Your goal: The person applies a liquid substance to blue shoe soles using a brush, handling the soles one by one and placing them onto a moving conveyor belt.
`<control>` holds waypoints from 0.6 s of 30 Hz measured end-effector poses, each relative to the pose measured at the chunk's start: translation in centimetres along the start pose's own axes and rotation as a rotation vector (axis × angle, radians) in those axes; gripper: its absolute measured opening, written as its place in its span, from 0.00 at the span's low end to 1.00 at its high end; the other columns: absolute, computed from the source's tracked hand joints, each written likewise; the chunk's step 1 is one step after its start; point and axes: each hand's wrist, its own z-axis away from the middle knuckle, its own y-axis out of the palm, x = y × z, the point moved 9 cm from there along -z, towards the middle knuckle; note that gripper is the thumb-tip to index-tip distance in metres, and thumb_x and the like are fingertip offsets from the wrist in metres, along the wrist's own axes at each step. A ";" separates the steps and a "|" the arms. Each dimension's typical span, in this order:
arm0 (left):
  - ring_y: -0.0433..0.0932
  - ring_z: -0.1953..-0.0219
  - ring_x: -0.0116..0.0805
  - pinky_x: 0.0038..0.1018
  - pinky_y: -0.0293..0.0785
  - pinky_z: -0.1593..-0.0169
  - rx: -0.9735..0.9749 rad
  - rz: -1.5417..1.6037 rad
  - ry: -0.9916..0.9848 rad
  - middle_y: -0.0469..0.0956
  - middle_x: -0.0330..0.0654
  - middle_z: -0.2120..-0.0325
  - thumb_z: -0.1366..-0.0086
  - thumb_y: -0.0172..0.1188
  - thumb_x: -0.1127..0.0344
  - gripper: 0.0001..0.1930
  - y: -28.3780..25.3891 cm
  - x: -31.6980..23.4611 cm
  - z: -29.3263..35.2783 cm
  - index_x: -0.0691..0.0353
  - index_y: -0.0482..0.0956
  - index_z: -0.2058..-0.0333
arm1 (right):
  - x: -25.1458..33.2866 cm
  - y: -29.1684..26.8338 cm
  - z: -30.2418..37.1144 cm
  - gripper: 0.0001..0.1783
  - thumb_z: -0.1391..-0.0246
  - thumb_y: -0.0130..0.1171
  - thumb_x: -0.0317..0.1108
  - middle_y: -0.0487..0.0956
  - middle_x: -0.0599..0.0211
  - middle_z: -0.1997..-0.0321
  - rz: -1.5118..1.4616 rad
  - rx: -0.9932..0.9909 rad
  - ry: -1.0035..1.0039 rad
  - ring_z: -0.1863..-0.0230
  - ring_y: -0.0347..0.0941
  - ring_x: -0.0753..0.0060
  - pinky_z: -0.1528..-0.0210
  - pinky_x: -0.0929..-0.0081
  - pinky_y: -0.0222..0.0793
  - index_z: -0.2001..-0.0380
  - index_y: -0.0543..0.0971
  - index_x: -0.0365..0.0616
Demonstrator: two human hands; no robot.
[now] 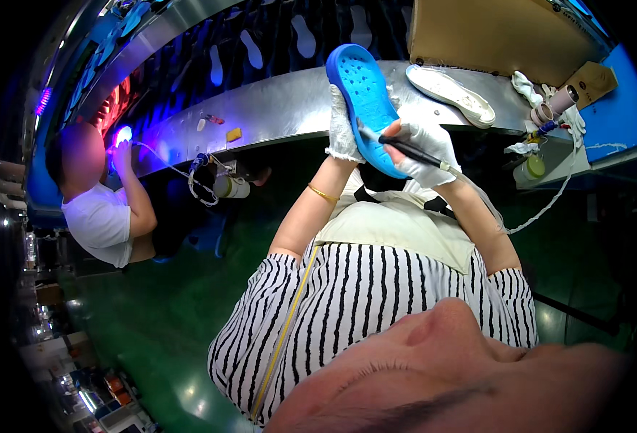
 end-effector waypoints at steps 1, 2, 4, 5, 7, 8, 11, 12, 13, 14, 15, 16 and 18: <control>0.71 0.52 0.49 0.45 0.68 0.46 0.009 0.030 -0.013 0.70 0.52 0.51 0.46 0.43 0.28 0.43 -0.3 0.0 0.0 0.59 0.61 0.44 | -0.3 0.3 0.3 0.13 0.60 0.64 0.21 0.77 0.69 0.72 -0.067 0.038 0.067 0.71 0.73 0.79 0.66 0.82 0.70 0.68 0.76 0.40; 0.71 0.52 0.49 0.45 0.68 0.47 0.030 0.084 -0.024 0.70 0.52 0.52 0.46 0.43 0.28 0.42 0.0 -0.3 0.1 0.58 0.62 0.44 | -0.6 0.0 0.3 0.12 0.59 0.64 0.21 0.77 0.70 0.73 -0.089 0.049 0.165 0.72 0.72 0.81 0.66 0.83 0.69 0.68 0.76 0.40; 0.73 0.54 0.48 0.45 0.70 0.49 0.028 0.101 -0.027 0.71 0.51 0.54 0.46 0.43 0.27 0.42 0.5 -0.7 0.0 0.58 0.63 0.45 | -0.3 -1.0 -0.3 0.11 0.58 0.63 0.20 0.77 0.70 0.74 -0.003 0.005 0.075 0.72 0.72 0.83 0.66 0.84 0.69 0.68 0.76 0.39; 0.74 0.55 0.47 0.44 0.72 0.51 0.009 0.065 -0.022 0.72 0.50 0.55 0.47 0.43 0.27 0.42 0.8 -0.7 -0.2 0.58 0.64 0.46 | 0.3 -1.5 -0.6 0.11 0.58 0.62 0.19 0.77 0.70 0.74 0.054 -0.026 0.020 0.72 0.72 0.83 0.66 0.84 0.69 0.68 0.76 0.39; 0.74 0.57 0.46 0.43 0.73 0.52 -0.006 0.013 -0.024 0.73 0.50 0.57 0.47 0.43 0.26 0.42 0.9 -0.8 -0.7 0.58 0.65 0.47 | 0.3 -1.1 -0.3 0.09 0.58 0.62 0.21 0.76 0.70 0.74 0.012 -0.014 0.017 0.73 0.71 0.82 0.66 0.82 0.69 0.70 0.76 0.39; 0.75 0.57 0.46 0.43 0.73 0.53 -0.003 -0.003 -0.029 0.74 0.50 0.58 0.47 0.43 0.26 0.42 1.0 -1.1 -0.9 0.58 0.65 0.47 | 0.4 -0.6 -0.3 0.09 0.58 0.63 0.21 0.76 0.70 0.74 0.038 0.021 0.037 0.73 0.71 0.81 0.66 0.81 0.69 0.71 0.76 0.40; 0.75 0.58 0.46 0.44 0.73 0.52 -0.020 0.003 -0.016 0.74 0.51 0.58 0.47 0.43 0.26 0.42 1.3 -1.6 -1.6 0.58 0.65 0.47 | -1.3 -0.9 -0.3 0.08 0.56 0.63 0.25 0.76 0.70 0.74 -0.143 0.090 0.220 0.72 0.71 0.81 0.66 0.82 0.69 0.71 0.75 0.41; 0.75 0.57 0.46 0.44 0.73 0.52 -0.018 0.008 -0.005 0.74 0.51 0.57 0.47 0.43 0.26 0.42 1.6 -1.8 -1.9 0.58 0.65 0.47 | -2.2 -2.0 -0.5 0.08 0.55 0.63 0.26 0.76 0.71 0.74 -0.133 0.062 0.242 0.72 0.72 0.82 0.66 0.82 0.69 0.70 0.75 0.41; 0.74 0.57 0.46 0.44 0.72 0.51 -0.016 0.013 0.005 0.74 0.51 0.57 0.47 0.43 0.26 0.42 1.8 -1.8 -2.3 0.58 0.65 0.47 | -3.0 -3.1 -0.7 0.08 0.54 0.63 0.26 0.77 0.71 0.74 -0.122 0.034 0.264 0.72 0.72 0.83 0.66 0.82 0.69 0.70 0.75 0.40; 0.73 0.55 0.44 0.43 0.71 0.49 0.033 0.083 0.013 0.72 0.49 0.55 0.47 0.44 0.27 0.43 1.4 -2.2 -1.7 0.59 0.63 0.46 | -3.6 -2.9 -1.3 0.05 0.51 0.60 0.24 0.77 0.69 0.72 -0.187 0.038 0.280 0.71 0.72 0.83 0.67 0.84 0.68 0.70 0.75 0.38; 0.73 0.54 0.44 0.42 0.71 0.49 0.066 0.098 -0.007 0.71 0.48 0.54 0.47 0.44 0.27 0.43 2.9 -1.6 -1.3 0.59 0.63 0.45 | -3.9 -4.3 -1.6 0.05 0.51 0.60 0.25 0.77 0.70 0.71 -0.043 0.019 0.295 0.71 0.72 0.83 0.67 0.84 0.68 0.70 0.75 0.39; 0.72 0.54 0.43 0.41 0.70 0.48 0.099 0.114 -0.028 0.71 0.48 0.54 0.47 0.44 0.27 0.44 4.4 -1.0 -0.5 0.59 0.62 0.45 | -4.3 -5.2 -1.8 0.05 0.50 0.60 0.25 0.77 0.70 0.72 -0.056 -0.025 0.312 0.70 0.72 0.83 0.66 0.84 0.68 0.69 0.75 0.39; 0.70 0.52 0.42 0.40 0.69 0.46 0.207 0.158 -0.070 0.68 0.46 0.51 0.47 0.44 0.27 0.45 5.6 0.5 -0.3 0.60 0.58 0.42 | -4.0 -7.0 -2.0 0.05 0.50 0.60 0.27 0.77 0.71 0.71 -0.030 -0.123 0.222 0.70 0.72 0.83 0.66 0.83 0.69 0.69 0.75 0.41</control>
